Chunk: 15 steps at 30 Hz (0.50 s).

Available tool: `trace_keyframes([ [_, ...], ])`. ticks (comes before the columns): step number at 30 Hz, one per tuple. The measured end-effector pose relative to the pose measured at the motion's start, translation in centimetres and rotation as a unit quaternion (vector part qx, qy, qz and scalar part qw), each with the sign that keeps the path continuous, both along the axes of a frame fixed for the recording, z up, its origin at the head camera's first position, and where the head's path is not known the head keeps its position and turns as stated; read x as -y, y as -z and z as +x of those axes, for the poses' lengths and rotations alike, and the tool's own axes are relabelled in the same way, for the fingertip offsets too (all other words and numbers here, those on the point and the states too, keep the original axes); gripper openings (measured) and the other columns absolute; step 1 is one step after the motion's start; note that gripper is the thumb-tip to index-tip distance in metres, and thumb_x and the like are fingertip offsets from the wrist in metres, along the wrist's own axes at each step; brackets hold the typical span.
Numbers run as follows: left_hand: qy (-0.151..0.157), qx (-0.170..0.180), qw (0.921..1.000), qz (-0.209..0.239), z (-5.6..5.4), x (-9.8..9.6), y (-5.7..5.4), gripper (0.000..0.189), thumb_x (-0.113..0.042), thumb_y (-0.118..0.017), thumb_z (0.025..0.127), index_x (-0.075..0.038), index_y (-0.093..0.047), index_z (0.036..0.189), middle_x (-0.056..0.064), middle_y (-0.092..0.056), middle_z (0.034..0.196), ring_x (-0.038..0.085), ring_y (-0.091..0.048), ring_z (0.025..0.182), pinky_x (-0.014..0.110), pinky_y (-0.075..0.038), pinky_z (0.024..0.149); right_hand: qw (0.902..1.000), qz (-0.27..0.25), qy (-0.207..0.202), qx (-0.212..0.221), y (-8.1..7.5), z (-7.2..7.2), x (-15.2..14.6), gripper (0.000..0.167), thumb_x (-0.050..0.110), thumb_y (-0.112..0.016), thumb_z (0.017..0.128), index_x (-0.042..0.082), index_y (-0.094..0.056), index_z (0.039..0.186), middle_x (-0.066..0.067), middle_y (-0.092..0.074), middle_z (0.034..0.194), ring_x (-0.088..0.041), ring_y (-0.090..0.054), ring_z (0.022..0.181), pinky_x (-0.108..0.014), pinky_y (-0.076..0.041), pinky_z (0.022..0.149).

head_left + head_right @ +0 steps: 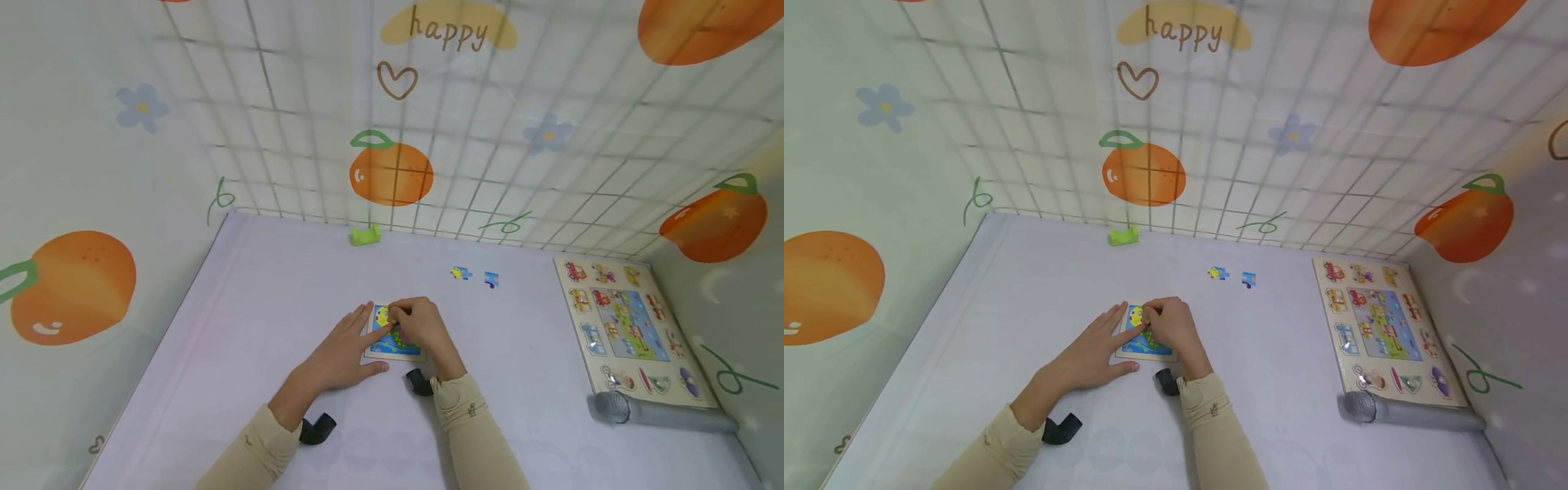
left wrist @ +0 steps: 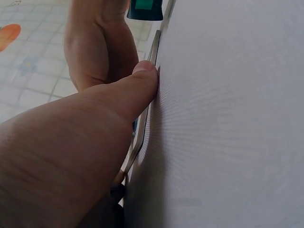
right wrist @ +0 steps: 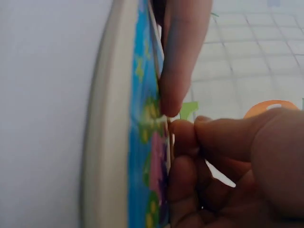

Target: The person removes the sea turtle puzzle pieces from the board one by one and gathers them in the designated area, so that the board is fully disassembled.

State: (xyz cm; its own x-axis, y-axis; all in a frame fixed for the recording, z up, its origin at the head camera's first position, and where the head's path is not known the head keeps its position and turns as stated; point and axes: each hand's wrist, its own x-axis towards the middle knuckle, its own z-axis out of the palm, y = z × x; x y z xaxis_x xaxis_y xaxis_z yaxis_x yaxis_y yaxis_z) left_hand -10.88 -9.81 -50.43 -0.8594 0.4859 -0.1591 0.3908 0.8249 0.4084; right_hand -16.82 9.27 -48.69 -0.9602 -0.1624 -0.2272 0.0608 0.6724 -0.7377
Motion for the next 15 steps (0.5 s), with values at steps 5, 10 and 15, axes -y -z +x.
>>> trace_keyframes([
  [5,-0.001,0.000,1.0000,0.001,-0.02,-0.01,0.08,0.075,-0.063,-0.058,0.096,-0.032,-0.034,0.160,0.010,-0.004,0.174,0.029,-0.006,0.161,0.051,-0.017,0.130,0.9998,-0.006,0.009,0.014,-0.38,0.07,0.22,0.027,0.023,-0.059,0.102,0.011,-0.078,0.117,-0.008,-0.075,0.118,-0.020,-0.064,0.101,-0.041,-0.054,0.091],
  [10,0.002,0.000,1.0000,0.003,0.03,0.01,-0.09,0.076,-0.063,-0.059,0.096,-0.032,-0.034,0.160,0.011,-0.004,0.174,0.029,-0.006,0.161,0.051,-0.017,0.130,0.9994,-0.011,0.020,0.025,-0.42,0.08,0.38,0.027,0.021,-0.057,0.104,0.010,-0.077,0.117,-0.009,-0.074,0.120,-0.022,-0.063,0.102,-0.042,-0.053,0.093],
  [15,0.003,0.004,1.0000,0.002,-0.01,-0.02,-0.25,0.075,-0.062,-0.059,0.096,-0.029,-0.037,0.159,0.011,-0.004,0.174,0.029,-0.005,0.161,0.051,-0.017,0.130,0.9995,-0.016,0.007,0.025,-0.19,0.17,0.82,0.027,0.020,-0.054,0.105,0.010,-0.077,0.116,-0.009,-0.074,0.119,-0.022,-0.063,0.103,-0.044,-0.053,0.095],
])
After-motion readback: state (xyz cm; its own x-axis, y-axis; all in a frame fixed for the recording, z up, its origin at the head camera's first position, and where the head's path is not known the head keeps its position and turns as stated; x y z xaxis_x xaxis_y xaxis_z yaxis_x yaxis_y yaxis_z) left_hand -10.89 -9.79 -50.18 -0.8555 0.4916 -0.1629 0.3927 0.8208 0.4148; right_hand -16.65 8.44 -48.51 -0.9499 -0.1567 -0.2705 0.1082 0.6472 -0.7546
